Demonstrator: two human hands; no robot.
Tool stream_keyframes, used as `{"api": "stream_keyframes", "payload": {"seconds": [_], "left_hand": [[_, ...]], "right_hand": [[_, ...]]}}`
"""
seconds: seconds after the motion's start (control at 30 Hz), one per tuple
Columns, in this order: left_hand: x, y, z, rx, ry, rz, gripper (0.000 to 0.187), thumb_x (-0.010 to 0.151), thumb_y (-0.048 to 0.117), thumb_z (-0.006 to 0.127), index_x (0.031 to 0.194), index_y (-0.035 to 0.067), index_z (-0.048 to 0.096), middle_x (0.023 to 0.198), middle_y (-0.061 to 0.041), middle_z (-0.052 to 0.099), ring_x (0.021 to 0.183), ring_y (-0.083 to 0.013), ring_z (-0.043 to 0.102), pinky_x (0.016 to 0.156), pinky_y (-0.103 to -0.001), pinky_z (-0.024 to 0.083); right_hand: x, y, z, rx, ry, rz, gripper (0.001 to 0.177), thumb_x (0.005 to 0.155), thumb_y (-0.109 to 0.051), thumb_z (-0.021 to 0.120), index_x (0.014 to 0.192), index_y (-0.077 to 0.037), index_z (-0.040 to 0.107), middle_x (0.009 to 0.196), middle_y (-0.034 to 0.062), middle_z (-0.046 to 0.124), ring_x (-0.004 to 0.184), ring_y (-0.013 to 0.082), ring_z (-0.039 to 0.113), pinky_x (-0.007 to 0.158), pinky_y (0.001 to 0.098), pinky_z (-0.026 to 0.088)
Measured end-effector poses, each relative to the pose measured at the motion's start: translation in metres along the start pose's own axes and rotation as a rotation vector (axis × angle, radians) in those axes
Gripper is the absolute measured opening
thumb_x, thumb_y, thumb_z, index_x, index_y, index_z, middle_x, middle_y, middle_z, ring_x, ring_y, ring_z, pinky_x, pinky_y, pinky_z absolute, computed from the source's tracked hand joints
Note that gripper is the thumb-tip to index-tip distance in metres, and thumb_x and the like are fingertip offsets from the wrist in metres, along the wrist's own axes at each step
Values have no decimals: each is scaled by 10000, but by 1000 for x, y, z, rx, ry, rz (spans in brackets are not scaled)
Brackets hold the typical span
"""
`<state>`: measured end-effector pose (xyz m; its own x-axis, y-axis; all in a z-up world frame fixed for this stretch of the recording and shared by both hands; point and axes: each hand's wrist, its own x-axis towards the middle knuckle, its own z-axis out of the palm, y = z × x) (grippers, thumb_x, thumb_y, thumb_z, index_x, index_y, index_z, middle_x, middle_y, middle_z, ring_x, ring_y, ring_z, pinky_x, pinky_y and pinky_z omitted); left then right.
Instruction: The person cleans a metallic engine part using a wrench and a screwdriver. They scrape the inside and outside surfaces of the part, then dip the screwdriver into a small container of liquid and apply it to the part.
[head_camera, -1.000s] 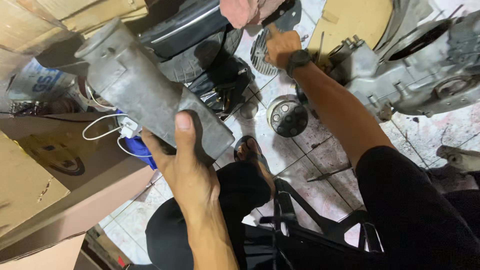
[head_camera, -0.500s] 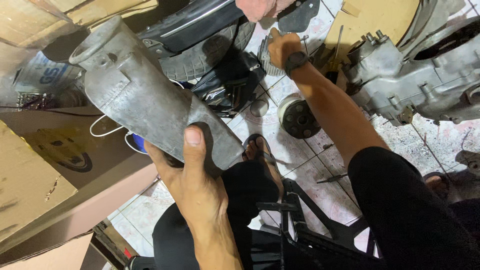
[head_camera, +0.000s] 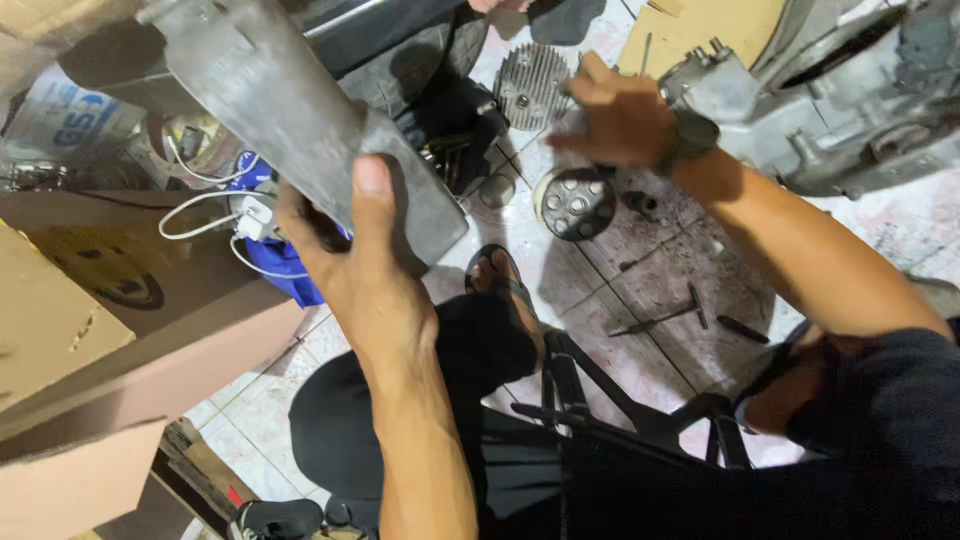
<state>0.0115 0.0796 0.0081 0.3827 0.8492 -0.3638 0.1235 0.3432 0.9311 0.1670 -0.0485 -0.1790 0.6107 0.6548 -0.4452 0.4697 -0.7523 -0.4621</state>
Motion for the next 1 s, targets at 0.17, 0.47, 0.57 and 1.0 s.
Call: {"api": "stream_keyframes", "payload": {"seconds": [0.17,0.47,0.57,1.0], "left_hand": [[-3,1,-6,-174,12,31,878,586,309,732,1358,88,375,1239,-121,580,1067,-180,580,922,-284,487],[-7,-7,-8,-198,-110,129,823,641,312,741,1323,44,367,1294,-130,514,1128,-197,550,974,-305,469],[-6,-10,-6,-118,-94,131,813,654,312,728,1332,43,369,1295,-127,526,1114,-183,552,965,-286,457],[-6,-13,10,57,-92,46,804,634,339,718,1327,95,393,1322,-95,510,1114,-164,558,949,-275,459]], "right_hand": [[-48,36,60,-336,186,-405,1148,570,-912,467,1225,31,470,1020,149,548,697,255,599,621,451,572],[-48,41,103,-521,256,-315,1107,364,-786,770,1047,29,464,1075,173,480,670,301,596,427,433,505],[-49,41,98,-413,204,-313,1014,376,-693,823,1055,-29,468,1081,164,484,764,333,595,482,484,502],[9,50,-25,14,114,243,1066,569,-414,909,1293,51,280,869,124,559,602,208,502,464,282,477]]}}
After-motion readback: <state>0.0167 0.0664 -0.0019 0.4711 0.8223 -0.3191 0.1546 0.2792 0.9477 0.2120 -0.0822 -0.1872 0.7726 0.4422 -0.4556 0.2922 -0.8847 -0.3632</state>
